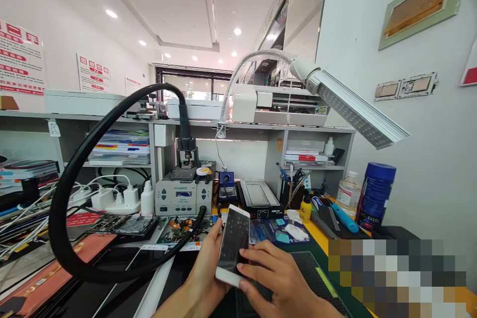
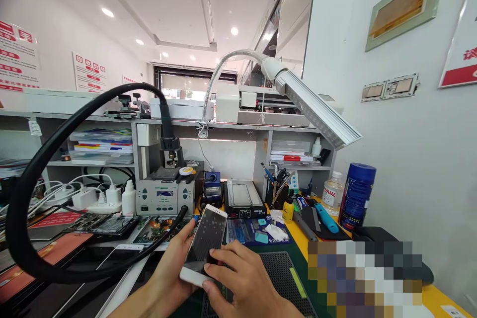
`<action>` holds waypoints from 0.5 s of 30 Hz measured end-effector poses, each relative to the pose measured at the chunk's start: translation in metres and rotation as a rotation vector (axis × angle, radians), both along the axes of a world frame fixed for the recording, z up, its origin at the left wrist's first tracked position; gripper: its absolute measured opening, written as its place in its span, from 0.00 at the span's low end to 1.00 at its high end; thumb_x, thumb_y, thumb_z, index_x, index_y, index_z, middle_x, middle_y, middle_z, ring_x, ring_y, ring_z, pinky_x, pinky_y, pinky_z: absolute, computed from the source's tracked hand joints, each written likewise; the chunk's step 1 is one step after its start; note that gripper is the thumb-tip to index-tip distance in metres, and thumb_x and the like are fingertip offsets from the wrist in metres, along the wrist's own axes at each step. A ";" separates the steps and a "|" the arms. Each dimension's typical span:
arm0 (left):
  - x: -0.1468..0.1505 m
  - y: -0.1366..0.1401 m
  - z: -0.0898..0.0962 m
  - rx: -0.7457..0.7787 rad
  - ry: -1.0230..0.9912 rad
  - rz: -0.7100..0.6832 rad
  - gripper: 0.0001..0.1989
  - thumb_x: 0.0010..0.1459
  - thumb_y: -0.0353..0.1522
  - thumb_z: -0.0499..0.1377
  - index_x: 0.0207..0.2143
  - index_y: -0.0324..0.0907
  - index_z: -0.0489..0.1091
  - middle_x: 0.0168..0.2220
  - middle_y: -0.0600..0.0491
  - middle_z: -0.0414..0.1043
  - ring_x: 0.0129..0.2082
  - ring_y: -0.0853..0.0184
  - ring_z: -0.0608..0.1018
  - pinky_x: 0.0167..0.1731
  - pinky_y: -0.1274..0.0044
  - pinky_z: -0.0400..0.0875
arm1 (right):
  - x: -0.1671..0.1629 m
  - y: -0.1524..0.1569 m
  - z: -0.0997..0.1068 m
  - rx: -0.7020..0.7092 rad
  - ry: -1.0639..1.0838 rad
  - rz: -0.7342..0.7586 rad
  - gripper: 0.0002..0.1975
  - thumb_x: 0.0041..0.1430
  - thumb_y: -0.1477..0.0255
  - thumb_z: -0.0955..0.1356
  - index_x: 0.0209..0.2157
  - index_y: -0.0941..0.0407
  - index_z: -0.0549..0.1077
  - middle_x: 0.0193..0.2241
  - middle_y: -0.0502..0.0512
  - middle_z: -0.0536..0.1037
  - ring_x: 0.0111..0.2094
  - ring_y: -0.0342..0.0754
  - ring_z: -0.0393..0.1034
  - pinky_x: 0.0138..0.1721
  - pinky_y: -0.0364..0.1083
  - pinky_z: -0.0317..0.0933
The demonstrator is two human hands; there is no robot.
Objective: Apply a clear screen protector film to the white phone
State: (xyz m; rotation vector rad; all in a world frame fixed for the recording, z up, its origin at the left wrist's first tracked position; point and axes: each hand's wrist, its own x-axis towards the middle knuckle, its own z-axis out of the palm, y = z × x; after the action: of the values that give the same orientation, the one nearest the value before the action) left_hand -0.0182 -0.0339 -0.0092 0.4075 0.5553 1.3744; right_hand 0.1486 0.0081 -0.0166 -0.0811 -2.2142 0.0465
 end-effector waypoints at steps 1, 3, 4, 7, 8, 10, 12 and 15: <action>0.000 -0.001 0.002 -0.018 0.000 -0.008 0.24 0.69 0.46 0.49 0.40 0.37 0.75 0.25 0.50 0.76 0.21 0.65 0.76 0.25 0.77 0.67 | 0.000 -0.001 0.001 -0.001 0.014 0.011 0.11 0.57 0.78 0.70 0.43 0.57 0.79 0.40 0.61 0.83 0.38 0.54 0.76 0.42 0.53 0.72; 0.002 -0.003 0.005 -0.070 -0.004 0.001 0.25 0.69 0.47 0.48 0.42 0.37 0.75 0.26 0.49 0.77 0.19 0.66 0.75 0.24 0.77 0.67 | -0.001 -0.001 0.003 -0.014 0.038 0.037 0.12 0.58 0.80 0.69 0.43 0.56 0.79 0.38 0.59 0.84 0.38 0.53 0.76 0.42 0.51 0.71; 0.003 -0.004 0.007 -0.088 -0.004 0.009 0.26 0.69 0.47 0.47 0.43 0.36 0.74 0.27 0.49 0.78 0.19 0.66 0.75 0.24 0.77 0.67 | -0.002 -0.002 0.003 -0.029 0.047 0.049 0.12 0.59 0.80 0.69 0.44 0.56 0.79 0.38 0.58 0.84 0.37 0.52 0.77 0.42 0.50 0.71; 0.006 -0.004 0.008 -0.133 0.000 0.039 0.28 0.69 0.50 0.47 0.43 0.36 0.74 0.28 0.47 0.78 0.21 0.63 0.77 0.27 0.75 0.70 | -0.003 -0.002 0.004 -0.108 0.075 0.067 0.10 0.60 0.80 0.68 0.41 0.57 0.78 0.35 0.58 0.84 0.34 0.50 0.77 0.39 0.48 0.70; 0.006 -0.004 0.007 -0.136 0.001 0.041 0.28 0.68 0.50 0.48 0.43 0.36 0.73 0.28 0.47 0.79 0.23 0.63 0.78 0.28 0.74 0.71 | -0.002 -0.002 0.004 -0.144 0.085 0.067 0.09 0.61 0.80 0.67 0.39 0.57 0.78 0.33 0.58 0.83 0.33 0.50 0.76 0.38 0.47 0.69; 0.007 -0.003 0.003 -0.130 0.004 0.022 0.27 0.66 0.52 0.50 0.43 0.37 0.73 0.28 0.47 0.79 0.24 0.61 0.79 0.30 0.72 0.73 | -0.001 -0.001 0.004 -0.222 0.108 0.053 0.09 0.63 0.79 0.65 0.35 0.56 0.78 0.29 0.56 0.82 0.31 0.48 0.76 0.35 0.45 0.68; 0.006 -0.001 -0.003 -0.122 0.010 -0.009 0.28 0.65 0.53 0.51 0.44 0.38 0.73 0.28 0.47 0.79 0.24 0.60 0.80 0.31 0.70 0.74 | 0.001 0.000 0.005 -0.296 0.128 0.021 0.11 0.65 0.78 0.64 0.33 0.56 0.78 0.26 0.55 0.81 0.30 0.48 0.76 0.36 0.44 0.67; 0.003 0.002 -0.012 -0.115 0.039 -0.041 0.29 0.64 0.54 0.52 0.43 0.37 0.73 0.28 0.47 0.78 0.24 0.59 0.80 0.28 0.69 0.74 | 0.004 0.002 0.008 -0.428 0.149 -0.058 0.13 0.68 0.72 0.64 0.32 0.55 0.79 0.26 0.54 0.80 0.30 0.48 0.75 0.35 0.43 0.67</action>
State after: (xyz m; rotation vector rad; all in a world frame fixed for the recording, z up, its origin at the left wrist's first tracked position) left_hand -0.0152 -0.0318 -0.0210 0.3514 0.6512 1.2911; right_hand 0.1527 0.0097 -0.0088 -0.3652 -2.0190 0.4786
